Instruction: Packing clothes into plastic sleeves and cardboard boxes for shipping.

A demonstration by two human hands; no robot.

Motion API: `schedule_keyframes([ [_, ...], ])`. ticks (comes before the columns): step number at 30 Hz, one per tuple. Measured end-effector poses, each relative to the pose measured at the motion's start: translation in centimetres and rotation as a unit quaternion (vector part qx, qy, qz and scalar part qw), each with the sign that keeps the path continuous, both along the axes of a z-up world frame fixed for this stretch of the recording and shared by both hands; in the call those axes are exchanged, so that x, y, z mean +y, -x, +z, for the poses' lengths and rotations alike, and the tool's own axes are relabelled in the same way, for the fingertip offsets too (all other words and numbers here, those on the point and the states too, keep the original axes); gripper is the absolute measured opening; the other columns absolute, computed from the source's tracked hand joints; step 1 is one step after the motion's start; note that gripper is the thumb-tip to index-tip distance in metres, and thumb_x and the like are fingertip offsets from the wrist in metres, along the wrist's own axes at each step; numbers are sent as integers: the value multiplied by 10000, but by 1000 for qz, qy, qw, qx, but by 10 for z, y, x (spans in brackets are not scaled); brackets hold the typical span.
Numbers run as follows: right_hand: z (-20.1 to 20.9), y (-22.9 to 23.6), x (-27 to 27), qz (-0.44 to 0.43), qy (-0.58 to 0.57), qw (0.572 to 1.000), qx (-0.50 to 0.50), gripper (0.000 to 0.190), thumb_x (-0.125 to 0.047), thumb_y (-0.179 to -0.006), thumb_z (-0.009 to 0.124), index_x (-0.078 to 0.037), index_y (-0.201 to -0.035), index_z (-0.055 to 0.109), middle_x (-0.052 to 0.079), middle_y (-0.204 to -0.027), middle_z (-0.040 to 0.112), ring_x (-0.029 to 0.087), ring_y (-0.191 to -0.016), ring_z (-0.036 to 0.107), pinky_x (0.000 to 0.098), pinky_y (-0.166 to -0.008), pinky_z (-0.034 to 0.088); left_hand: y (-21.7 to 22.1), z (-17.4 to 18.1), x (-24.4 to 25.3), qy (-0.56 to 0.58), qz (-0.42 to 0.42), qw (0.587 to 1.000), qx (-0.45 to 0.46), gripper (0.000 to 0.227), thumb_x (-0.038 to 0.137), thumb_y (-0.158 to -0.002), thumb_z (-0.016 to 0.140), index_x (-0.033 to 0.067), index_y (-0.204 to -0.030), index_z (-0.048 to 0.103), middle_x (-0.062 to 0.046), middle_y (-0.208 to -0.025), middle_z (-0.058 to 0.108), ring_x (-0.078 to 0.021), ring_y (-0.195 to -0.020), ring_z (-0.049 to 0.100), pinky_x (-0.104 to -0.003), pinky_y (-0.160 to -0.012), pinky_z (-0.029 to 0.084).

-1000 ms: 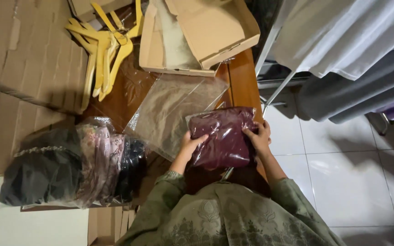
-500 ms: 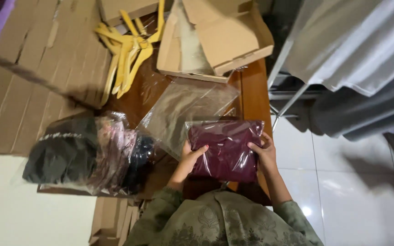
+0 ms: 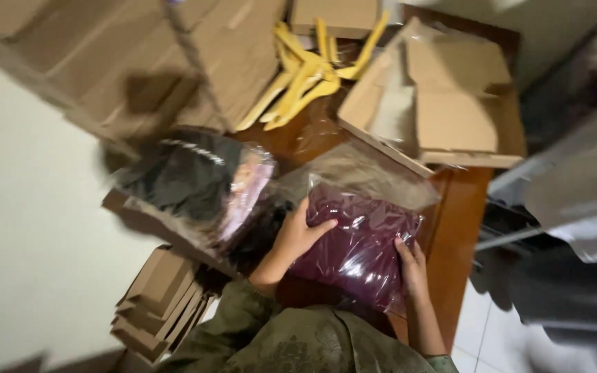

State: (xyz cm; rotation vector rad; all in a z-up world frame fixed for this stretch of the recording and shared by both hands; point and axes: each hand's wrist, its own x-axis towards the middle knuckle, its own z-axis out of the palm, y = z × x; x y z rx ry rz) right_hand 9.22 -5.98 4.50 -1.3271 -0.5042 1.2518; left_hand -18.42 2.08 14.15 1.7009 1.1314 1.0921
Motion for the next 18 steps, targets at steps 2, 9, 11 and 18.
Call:
schedule_keyframes([
  [2,19,25,18,15,-20,999,-37,502,-303,-975,663,35,-1341,600,110,-1179,705,203,-1015,669,340,-919,528,33,33,10,-25,19,998,46,726,357,-870,821,-27,-1401,508,-210,-1279,696,-317,-1168,690,-384,-972,534],
  [9,76,144,111,118,-93,984,-91,492,-386,-1035,650,52,-1258,652,125,-1082,699,203,-908,665,334,-788,557,176,171,57,-98,23,985,138,673,415,-895,768,21,-1393,544,-212,-1174,737,-336,-1071,731,-408,-884,563],
  [11,127,201,131,121,-137,983,-11,479,-391,-964,649,-8,-1251,628,75,-1111,733,170,-953,719,312,-826,604,209,201,67,-106,57,977,177,678,431,-895,767,31,-1393,538,-219,-1141,737,-352,-1032,731,-416,-860,569],
  [18,57,305,211,148,-151,974,-85,453,-352,-1009,703,42,-1227,661,90,-1079,696,169,-923,625,323,-832,538,293,87,132,-149,268,899,311,837,470,-910,724,56,-1533,348,-273,-1084,701,-448,-930,692,-496,-780,558],
])
